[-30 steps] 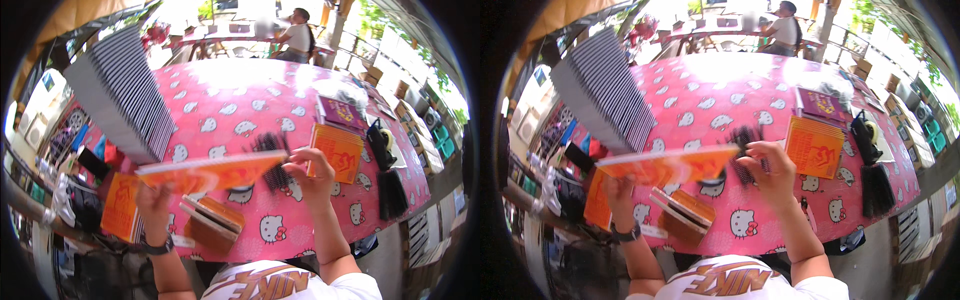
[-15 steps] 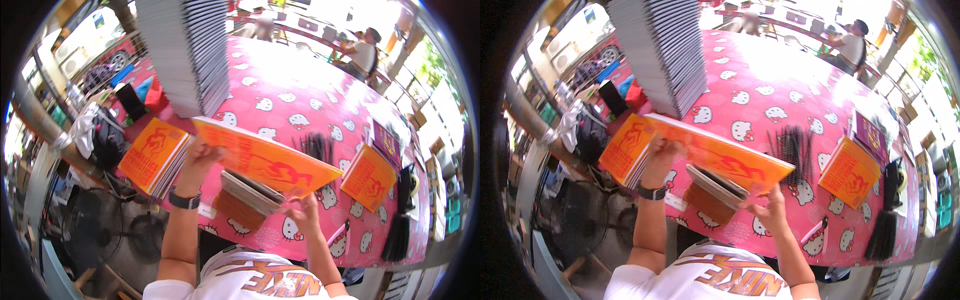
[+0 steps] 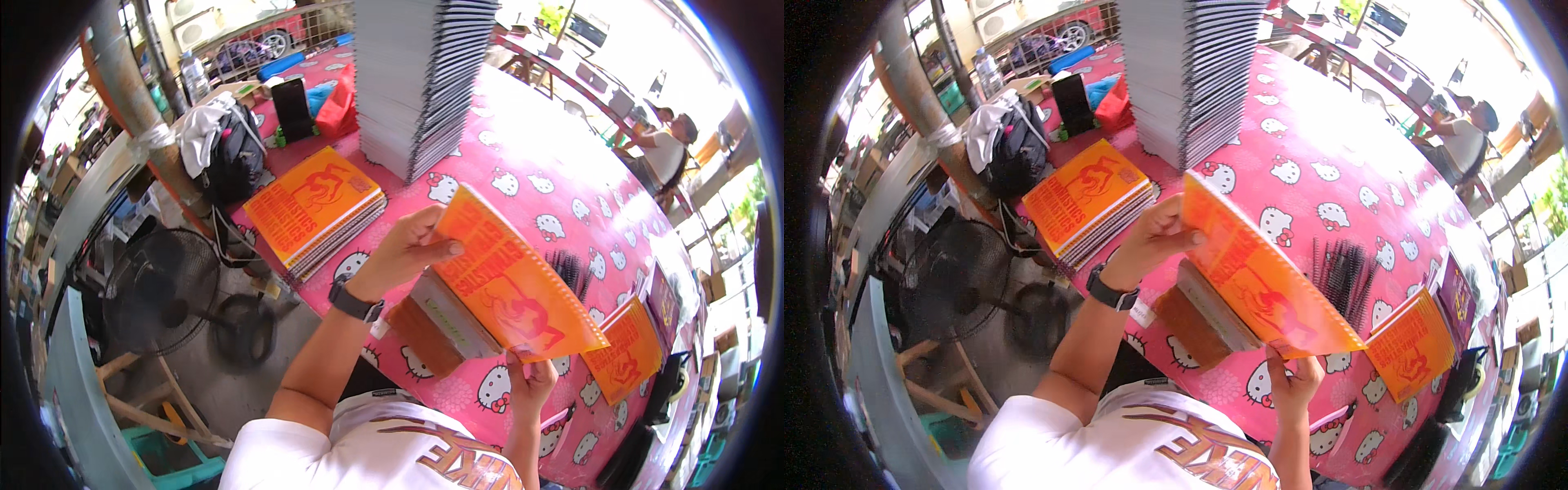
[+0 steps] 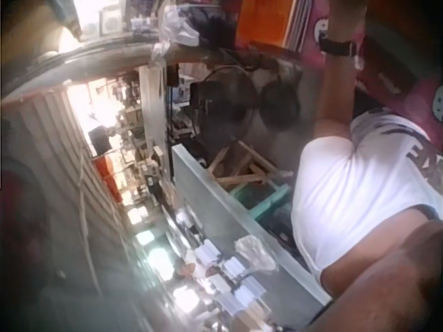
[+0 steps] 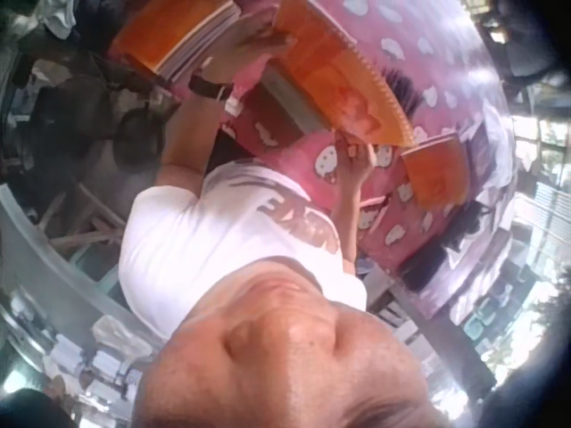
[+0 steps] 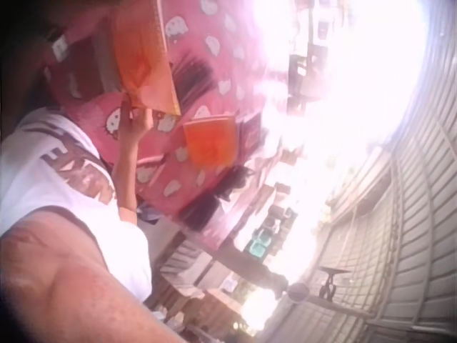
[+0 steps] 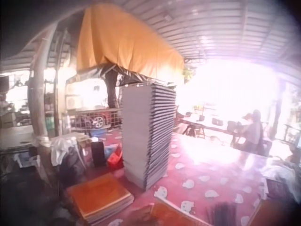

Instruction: The person manually inserts spiral spines through the pre-punched holes of booklets and uses a handheld black crimping tool to secure the ends of the spines, handling them one at a time from stacks on a table.

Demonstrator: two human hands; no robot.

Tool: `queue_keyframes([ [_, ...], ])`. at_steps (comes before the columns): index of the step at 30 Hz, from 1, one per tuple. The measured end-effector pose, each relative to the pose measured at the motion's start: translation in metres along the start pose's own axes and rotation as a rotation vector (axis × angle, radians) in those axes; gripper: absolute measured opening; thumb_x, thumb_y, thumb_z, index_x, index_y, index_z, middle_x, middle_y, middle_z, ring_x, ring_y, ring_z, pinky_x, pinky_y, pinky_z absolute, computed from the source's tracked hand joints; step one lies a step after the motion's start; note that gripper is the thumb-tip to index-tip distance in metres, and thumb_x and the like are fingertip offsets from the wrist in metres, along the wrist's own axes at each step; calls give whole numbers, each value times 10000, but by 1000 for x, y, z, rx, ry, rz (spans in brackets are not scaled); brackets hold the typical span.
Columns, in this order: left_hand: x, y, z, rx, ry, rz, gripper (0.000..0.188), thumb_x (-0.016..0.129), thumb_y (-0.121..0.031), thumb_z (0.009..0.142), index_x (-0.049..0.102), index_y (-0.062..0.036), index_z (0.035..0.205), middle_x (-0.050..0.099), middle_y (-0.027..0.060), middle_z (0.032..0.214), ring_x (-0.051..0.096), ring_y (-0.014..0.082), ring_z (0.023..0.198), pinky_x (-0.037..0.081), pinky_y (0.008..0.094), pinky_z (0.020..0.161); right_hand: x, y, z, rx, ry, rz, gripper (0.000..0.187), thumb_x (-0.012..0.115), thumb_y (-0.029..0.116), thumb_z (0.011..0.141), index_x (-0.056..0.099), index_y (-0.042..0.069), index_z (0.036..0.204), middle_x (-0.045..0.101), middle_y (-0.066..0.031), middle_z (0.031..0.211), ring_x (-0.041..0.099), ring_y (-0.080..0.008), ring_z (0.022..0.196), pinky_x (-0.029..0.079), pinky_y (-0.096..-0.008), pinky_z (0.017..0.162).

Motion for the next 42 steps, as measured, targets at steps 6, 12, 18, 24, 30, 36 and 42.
queue_keyframes([
  [6, -14, 6, -3, -89, 135, 194, 252, 647, -64, 835, 577, -17, 1072, 609, 7, 977, 546, 74, 940, 438, 248, 836, 8, -6, -8, 34, 341, -296, 193, 718, -2, 711, 640, -4, 887, 650, -105, 881, 625, -244, 809, 479, -323, 731],
  [12, -56, -28, -55, 119, -276, 878, 270, 688, -111, 763, 614, -20, 1006, 635, 91, 945, 616, 216, 896, 481, 323, 783, 8, -17, -8, 44, 329, -230, 626, 738, 14, 639, 485, 14, 1212, 549, -165, 1145, 547, -320, 1061, 435, -374, 899],
  [18, -137, -88, -153, -520, -762, 1479, 482, 801, -388, 648, 654, -16, 917, 638, 145, 883, 631, 279, 805, 493, 368, 714, 9, -23, -2, 89, 457, -46, 700, 668, -21, 598, 452, 5, 1263, 465, -189, 1280, 433, -320, 1235, 342, -394, 1023],
  [24, -118, -33, -161, -533, -716, 1494, 439, 803, -336, 622, 671, -8, 883, 658, 192, 878, 624, 360, 839, 486, 419, 711, 6, -19, 8, 59, 424, 47, 702, 630, -22, 578, 469, 17, 1260, 447, -196, 1311, 423, -334, 1243, 340, -438, 1016],
  [30, -119, -16, -168, -460, -851, 1494, 274, 776, -242, 658, 675, -28, 796, 653, 161, 780, 618, 347, 740, 477, 408, 655, 4, -19, 6, -14, 426, -65, 672, 666, 13, 584, 508, 52, 1236, 464, -203, 1297, 451, -347, 1216, 369, -459, 985],
  [36, -120, -18, -166, -236, -735, 1582, 227, 757, -218, 675, 672, -16, 737, 627, 152, 681, 592, 346, 650, 465, 422, 614, 5, -18, 8, -47, 397, -20, 658, 687, 31, 584, 519, 45, 1220, 482, -204, 1279, 474, -356, 1194, 381, -461, 976],
  [42, -131, -28, -163, -393, -746, 1345, 249, 742, -228, 715, 680, 5, 779, 640, 191, 687, 631, 333, 623, 468, 377, 577, -1, -19, 8, -44, 378, -56, 614, 694, 36, 590, 540, 27, 1184, 524, -195, 1222, 478, -343, 1194, 396, -451, 967],
])
Point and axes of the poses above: each hand's wrist, its own z-axis towards the middle knuckle, its own x-axis out of the palm, y = z × x, the point moved 4 cm from there along z, towards the middle knuckle
